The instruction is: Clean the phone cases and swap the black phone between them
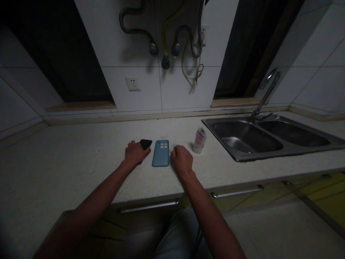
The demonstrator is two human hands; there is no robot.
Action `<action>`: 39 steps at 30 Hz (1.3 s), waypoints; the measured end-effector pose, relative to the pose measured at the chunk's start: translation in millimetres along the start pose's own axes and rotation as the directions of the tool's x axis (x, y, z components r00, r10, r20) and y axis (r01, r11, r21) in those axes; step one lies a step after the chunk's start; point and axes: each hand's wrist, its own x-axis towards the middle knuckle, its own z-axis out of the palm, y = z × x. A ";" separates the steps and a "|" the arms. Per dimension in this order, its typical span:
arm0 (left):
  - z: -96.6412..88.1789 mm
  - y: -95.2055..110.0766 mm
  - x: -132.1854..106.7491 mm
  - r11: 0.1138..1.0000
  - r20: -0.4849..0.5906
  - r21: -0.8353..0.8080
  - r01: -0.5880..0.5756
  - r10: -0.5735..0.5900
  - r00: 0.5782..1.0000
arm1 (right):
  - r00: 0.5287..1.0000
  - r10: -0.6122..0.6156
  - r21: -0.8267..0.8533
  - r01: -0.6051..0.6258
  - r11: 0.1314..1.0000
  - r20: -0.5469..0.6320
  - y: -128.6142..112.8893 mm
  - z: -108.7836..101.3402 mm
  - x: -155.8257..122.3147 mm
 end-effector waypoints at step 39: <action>-16.0 26.3 -37.8 0.525 -0.380 -0.583 -0.620 0.498 0.779 | 0.981 0.062 0.868 0.133 0.479 -0.185 9.6 8.0 7.9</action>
